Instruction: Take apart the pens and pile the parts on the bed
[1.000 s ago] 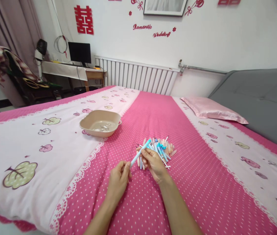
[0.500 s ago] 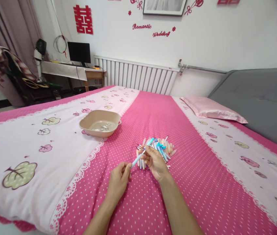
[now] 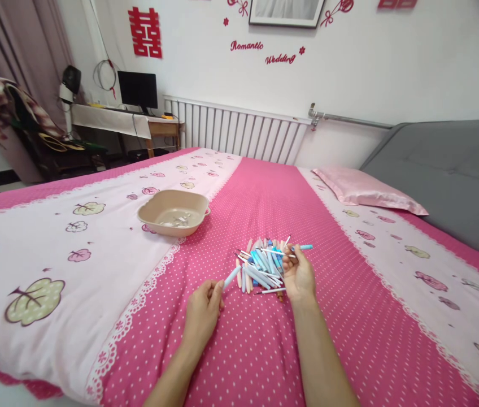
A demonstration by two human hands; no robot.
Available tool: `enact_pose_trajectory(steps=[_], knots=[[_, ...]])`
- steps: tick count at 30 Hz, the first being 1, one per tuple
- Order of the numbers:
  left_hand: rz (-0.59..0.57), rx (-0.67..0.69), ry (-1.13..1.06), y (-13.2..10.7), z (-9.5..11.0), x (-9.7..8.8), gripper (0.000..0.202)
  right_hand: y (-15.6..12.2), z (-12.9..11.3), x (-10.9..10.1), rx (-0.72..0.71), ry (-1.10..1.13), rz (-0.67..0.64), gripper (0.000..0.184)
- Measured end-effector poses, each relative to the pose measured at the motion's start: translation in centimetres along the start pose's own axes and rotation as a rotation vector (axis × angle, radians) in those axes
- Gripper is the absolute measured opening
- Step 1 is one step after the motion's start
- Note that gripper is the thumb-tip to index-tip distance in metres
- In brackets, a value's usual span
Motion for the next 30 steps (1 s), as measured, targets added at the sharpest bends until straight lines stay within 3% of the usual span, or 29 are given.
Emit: enact_pose_trajectory(steps=[3,6,10,13,18,21,25,30], knots=[[0.008,-0.027,-0.018,-0.1,0.0,-0.1,0.035,0.3,0.9,-0.1,0.037,-0.179,-0.034,0.029],[0.005,-0.050,-0.028,-0.2,0.2,-0.2,0.036,0.4,1.5,0.0,-0.008,-0.563,-0.081,0.034],[0.026,-0.093,0.005,-0.2,0.0,-0.2,0.037,-0.3,-0.1,0.8,-0.407,-1.208,-0.062,0.042],[0.018,-0.070,0.075,0.1,-0.1,0.3,0.036,-1.1,-0.3,1.8,-0.588,-1.480,-0.120,0.040],[-0.159,0.128,0.244,0.3,0.6,2.0,0.035,-2.0,-0.5,2.5,-0.753,-1.503,-0.106,0.036],[-0.169,0.184,0.270,0.1,0.8,2.1,0.034,-2.2,-0.4,2.9,-0.852,-1.472,-0.132,0.036],[-0.010,0.283,0.217,-0.1,0.9,1.4,0.026,-2.5,0.1,3.3,-0.951,-1.489,-0.139,0.039],[0.217,0.301,0.153,-0.7,1.0,0.0,0.021,-4.3,1.0,2.3,-0.993,-1.517,0.021,0.053]])
Point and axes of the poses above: each hand's wrist, its own y-axis towards the middle knuckle, its own x-axis out of the palm, z = x × y, the point moved 6 cm from there along y, towards the middle knuckle, and after that the axes turned 2 degrees about -x, right-handed, at the moved point
